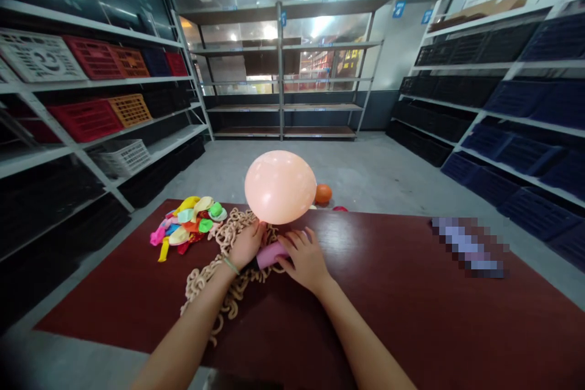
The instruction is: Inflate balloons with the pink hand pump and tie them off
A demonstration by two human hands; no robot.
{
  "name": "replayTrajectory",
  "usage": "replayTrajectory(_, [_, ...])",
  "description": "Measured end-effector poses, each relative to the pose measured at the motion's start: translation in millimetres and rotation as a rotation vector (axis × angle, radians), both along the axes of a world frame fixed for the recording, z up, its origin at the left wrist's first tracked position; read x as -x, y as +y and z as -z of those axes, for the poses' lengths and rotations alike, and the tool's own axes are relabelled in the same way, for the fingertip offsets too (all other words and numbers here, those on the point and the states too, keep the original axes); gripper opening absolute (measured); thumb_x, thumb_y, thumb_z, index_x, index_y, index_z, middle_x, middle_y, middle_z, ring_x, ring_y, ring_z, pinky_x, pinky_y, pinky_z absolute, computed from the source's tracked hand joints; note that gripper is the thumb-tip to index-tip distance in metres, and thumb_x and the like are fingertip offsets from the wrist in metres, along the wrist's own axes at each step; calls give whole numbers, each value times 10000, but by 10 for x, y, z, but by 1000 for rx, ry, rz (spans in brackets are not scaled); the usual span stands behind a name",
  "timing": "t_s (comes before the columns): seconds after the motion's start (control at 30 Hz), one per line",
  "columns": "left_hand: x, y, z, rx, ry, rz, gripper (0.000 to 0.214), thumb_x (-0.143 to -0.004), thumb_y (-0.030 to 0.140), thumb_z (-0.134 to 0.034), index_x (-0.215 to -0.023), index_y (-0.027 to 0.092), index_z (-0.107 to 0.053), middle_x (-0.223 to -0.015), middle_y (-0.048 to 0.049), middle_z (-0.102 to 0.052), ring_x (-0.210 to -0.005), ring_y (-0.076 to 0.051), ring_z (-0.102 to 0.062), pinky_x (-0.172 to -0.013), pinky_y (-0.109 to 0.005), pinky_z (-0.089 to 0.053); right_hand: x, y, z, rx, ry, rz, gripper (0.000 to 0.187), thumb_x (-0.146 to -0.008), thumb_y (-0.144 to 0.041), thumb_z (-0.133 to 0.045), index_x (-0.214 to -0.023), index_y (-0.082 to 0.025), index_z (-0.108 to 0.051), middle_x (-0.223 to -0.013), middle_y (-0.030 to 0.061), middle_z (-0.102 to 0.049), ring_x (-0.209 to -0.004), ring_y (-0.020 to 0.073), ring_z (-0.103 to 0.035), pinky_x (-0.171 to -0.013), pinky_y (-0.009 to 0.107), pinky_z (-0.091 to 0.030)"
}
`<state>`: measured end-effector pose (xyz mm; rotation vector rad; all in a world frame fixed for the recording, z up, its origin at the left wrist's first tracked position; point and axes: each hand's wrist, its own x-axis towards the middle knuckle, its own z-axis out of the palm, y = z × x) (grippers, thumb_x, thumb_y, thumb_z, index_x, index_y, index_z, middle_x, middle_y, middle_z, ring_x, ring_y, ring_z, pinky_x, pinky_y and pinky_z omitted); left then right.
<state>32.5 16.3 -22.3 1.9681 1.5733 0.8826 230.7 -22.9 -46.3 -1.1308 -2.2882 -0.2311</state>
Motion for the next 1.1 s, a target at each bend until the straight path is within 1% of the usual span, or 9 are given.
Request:
replayTrajectory(0.23, [7, -78, -61, -79, 301, -6, 347, -1001, 319, -286, -859, 176, -568, -781, -72, -645, -720, -170, -611, -675, -277, -426, 1, -72, -22, 65, -38, 73, 446, -867, -533, -567, -1180, -224, -640, -1094, 94, -629, -1008, 259, -534, -890, 432, -326])
replayTrajectory(0.37, [41, -90, -84, -75, 438, -21, 369, -1006, 317, -257, -935, 169, -588, -838, -89, -674, -754, -182, -639, -678, -280, -440, 6, -71, -23, 70, -42, 79, 452, -866, -544, -568, -1176, -224, -639, -1067, 93, -640, -985, 254, -539, -871, 425, -333])
replayTrajectory(0.5, [30, -99, -96, -48, 525, -28, 396, -1004, 327, -243, -961, 165, -602, -870, -107, -691, -777, -198, -662, -679, -284, -451, -21, -75, -39, -14, 21, 20, 457, -863, -500, -585, -1192, -185, -618, -1064, 103, -656, -985, 259, -558, -893, 444, -371])
replayTrajectory(0.63, [15, -118, -91, -21, 518, -25, 443, -998, 389, -233, -966, 166, -614, -866, -131, -695, -766, -212, -674, -677, -290, -461, 36, -203, -282, -149, 135, -155, 221, -897, -226, -513, -1085, -194, -625, -966, 75, -683, -943, 213, -596, -842, 385, -456])
replayTrajectory(0.73, [23, -123, -75, -31, 470, 43, 404, -990, 373, -280, -977, 169, -628, -897, -138, -697, -813, -222, -677, -727, -304, -476, 186, -278, -608, -216, 169, -294, 340, -884, -121, -463, -1195, -212, -567, -1033, 64, -689, -1049, 196, -604, -909, 380, -481])
replayTrajectory(0.8, [30, -119, -61, -34, 466, 114, 347, -978, 317, -329, -1017, 156, -634, -928, -153, -695, -859, -237, -675, -762, -317, -479, 293, -240, -798, -198, 106, -360, 443, -886, -83, -417, -1308, -193, -495, -1174, 84, -660, -1197, 189, -549, -1012, 393, -449])
replayTrajectory(0.87, [33, -110, -45, -30, 469, 160, 324, -967, 275, -348, -1063, 140, -628, -951, -170, -692, -872, -246, -675, -771, -324, -478, 359, -128, -892, -107, 45, -357, 502, -887, -51, -374, -1377, -146, -424, -1291, 102, -604, -1296, 174, -472, -1100, 397, -382])
replayTrajectory(1.0, [28, -93, -21, -40, 413, 178, 366, -987, 319, -291, -1055, 155, -611, -977, -160, -693, -887, -233, -671, -796, -316, -467, 309, 148, -781, 33, -122, -308, 571, -881, -48, -341, -1440, -163, -347, -1386, 78, -539, -1341, 155, -424, -1195, 453, -204])
replayTrajectory(1.1, [29, -91, -22, -39, 391, 179, 406, -994, 365, -253, -1059, 161, -598, -971, -152, -693, -883, -240, -666, -785, -327, -461, 195, 268, -647, 48, -204, -226, 562, -884, -70, -363, -1439, -160, -359, -1409, 77, -519, -1380, 165, -368, -1203, 476, -149])
